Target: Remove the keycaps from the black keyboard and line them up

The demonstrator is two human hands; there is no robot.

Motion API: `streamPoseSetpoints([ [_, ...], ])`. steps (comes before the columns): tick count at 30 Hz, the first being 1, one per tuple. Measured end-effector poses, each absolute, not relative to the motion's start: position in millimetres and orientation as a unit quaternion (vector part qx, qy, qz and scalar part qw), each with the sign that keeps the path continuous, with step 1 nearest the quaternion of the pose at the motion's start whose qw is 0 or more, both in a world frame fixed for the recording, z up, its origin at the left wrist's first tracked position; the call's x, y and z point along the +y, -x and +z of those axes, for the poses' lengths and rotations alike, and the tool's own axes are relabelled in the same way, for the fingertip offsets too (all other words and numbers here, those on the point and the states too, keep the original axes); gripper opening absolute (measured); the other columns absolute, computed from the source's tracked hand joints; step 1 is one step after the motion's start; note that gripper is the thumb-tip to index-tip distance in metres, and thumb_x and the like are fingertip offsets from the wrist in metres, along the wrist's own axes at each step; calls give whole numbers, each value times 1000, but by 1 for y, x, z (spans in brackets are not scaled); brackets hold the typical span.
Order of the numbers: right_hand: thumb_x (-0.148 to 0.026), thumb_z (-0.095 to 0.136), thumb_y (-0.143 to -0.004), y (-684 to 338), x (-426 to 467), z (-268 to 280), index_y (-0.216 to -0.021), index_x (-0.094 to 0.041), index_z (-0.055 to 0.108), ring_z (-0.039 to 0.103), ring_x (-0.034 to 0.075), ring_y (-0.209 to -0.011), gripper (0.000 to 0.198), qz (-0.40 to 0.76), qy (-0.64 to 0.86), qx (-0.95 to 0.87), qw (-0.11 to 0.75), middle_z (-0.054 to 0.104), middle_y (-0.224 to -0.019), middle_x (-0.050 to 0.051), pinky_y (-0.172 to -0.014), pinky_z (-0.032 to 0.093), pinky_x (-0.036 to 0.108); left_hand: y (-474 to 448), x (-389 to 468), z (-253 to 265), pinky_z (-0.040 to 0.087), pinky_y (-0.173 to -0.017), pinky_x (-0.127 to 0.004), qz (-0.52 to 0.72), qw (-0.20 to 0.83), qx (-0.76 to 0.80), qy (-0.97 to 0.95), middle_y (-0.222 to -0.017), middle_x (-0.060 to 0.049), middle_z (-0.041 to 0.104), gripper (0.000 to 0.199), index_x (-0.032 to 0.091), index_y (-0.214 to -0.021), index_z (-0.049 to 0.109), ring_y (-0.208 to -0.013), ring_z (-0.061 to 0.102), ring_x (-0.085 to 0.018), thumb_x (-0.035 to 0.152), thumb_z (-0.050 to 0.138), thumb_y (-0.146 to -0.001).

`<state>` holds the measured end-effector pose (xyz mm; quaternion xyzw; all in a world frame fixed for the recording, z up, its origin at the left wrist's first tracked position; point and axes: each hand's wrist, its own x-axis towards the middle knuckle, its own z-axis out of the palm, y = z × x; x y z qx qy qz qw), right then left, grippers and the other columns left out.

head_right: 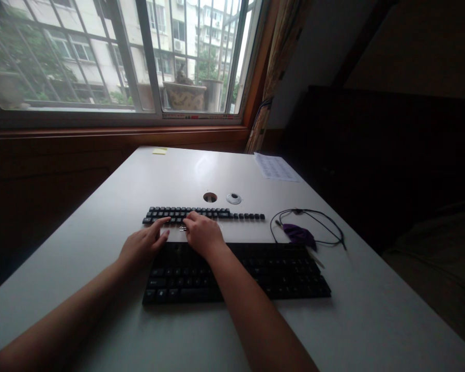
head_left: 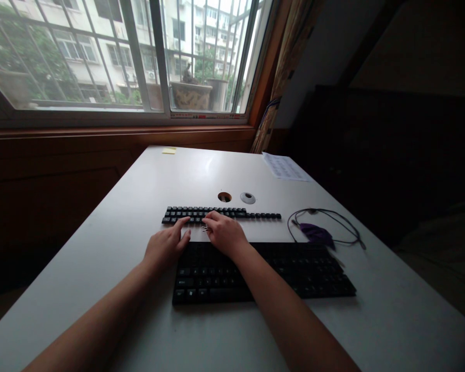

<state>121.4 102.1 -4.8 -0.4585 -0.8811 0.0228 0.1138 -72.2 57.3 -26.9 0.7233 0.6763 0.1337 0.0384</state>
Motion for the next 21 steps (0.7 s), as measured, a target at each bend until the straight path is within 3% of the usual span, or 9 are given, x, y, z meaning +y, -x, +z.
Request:
streamPoseSetpoints([
  [8, -21, 53, -89, -122, 103, -8, -119, -28, 63, 63, 20, -104, 32, 24, 453, -882, 132, 61, -126, 1, -84, 51, 29, 74, 58, -30, 42, -65, -27, 139, 35, 672, -727, -85, 0, 72, 44, 29, -141, 42, -78, 69, -22, 41, 41, -98],
  [15, -18, 53, -90, -124, 105, -8, -120, -25, 63, 62, 19, -102, 32, 34, 450, -863, 229, 64, -116, 4, -89, 49, 29, 75, 59, -36, 39, -64, -28, 174, 35, 673, -718, -83, 0, 70, 45, 28, -140, 40, -76, 68, -22, 39, 44, -97],
  [21, -21, 47, -95, -124, 105, -7, -109, -19, 64, 59, 21, -99, 22, 40, 415, -836, 355, 63, -104, 8, -93, 46, 33, 79, 62, -38, 36, -60, -26, 291, 96, 634, -710, -68, 3, 60, 21, 24, -112, 51, -62, 59, -18, 35, 46, -94],
])
